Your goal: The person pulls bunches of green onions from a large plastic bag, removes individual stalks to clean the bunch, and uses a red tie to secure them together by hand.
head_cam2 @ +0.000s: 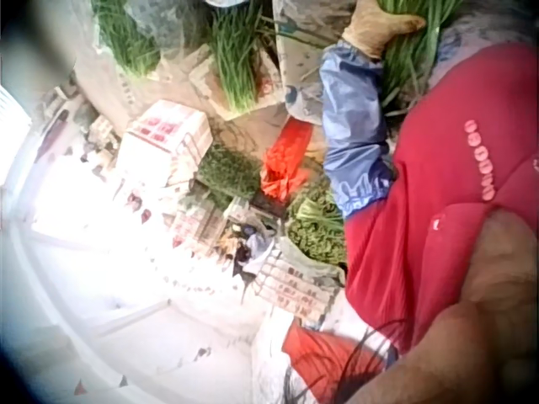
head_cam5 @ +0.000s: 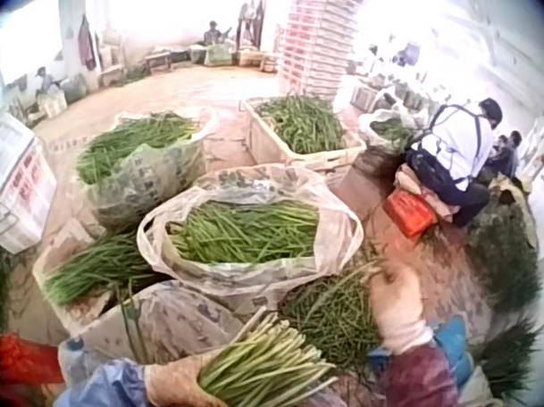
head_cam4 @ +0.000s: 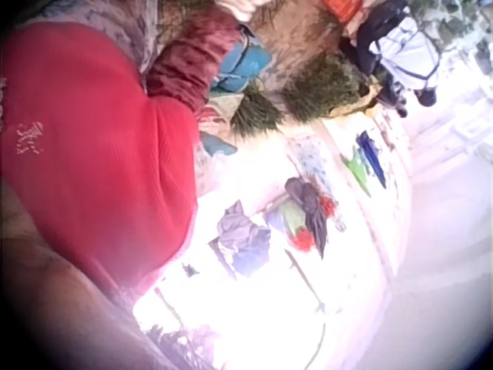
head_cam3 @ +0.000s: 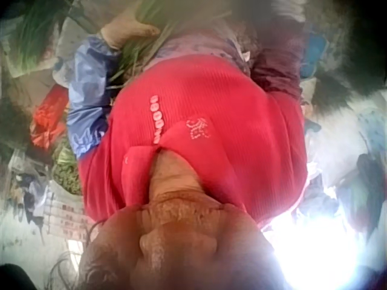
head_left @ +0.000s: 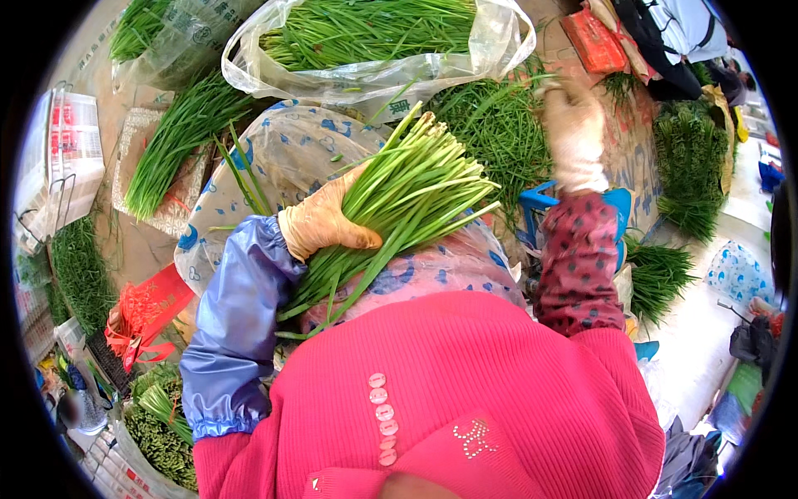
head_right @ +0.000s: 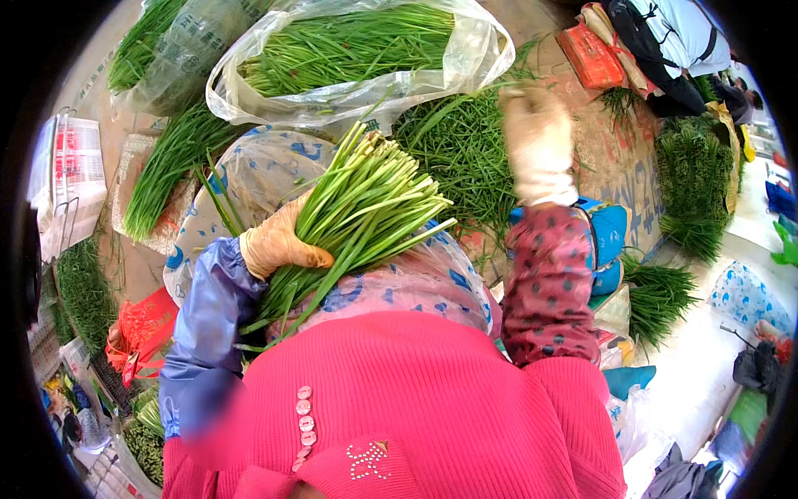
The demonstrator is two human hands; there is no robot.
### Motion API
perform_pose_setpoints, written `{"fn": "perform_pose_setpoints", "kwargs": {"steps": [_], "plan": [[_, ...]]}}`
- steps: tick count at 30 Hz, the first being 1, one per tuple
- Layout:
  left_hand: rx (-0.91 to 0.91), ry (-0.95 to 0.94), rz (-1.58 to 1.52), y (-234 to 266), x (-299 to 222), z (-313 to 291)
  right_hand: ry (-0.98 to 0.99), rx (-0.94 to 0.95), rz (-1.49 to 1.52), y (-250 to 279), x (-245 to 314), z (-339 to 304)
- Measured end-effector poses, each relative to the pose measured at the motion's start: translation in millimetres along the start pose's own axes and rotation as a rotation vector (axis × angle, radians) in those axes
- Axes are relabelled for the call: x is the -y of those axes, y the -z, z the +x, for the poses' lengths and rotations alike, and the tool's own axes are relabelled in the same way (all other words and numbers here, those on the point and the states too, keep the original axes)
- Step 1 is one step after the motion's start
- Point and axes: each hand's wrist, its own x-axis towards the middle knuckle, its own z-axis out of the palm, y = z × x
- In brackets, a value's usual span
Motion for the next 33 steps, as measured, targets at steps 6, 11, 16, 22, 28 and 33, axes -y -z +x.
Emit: {"fn": "perform_pose_setpoints", "kwargs": {"steps": [6, 11, 16, 22, 28, 33], "plan": [[-0.004, 0.003, -0.045, -1, -2, 4, 0.293, 0.156, -0.265, 24, 66, -14], [-0.056, 0.054, 0.344, 4, -5, -1, 0.777, 0.290, -0.288, -59, 128, -60], [-0.082, 0.064, 0.058, -3, -2, 0, 0.647, 0.278, -0.015, -71, 117, -29], [-0.060, 0.002, -0.026, 6, 3, -2, 0.227, -0.003, -0.185, 23, 37, 22], [-0.113, 0.096, -0.067, 8, 0, -5, -0.243, 0.537, 0.534, 37, 19, -61], [-0.101, 0.115, -0.029, 19, 2, -8, -0.209, 0.532, 0.718, -4, 23, -84]]}}
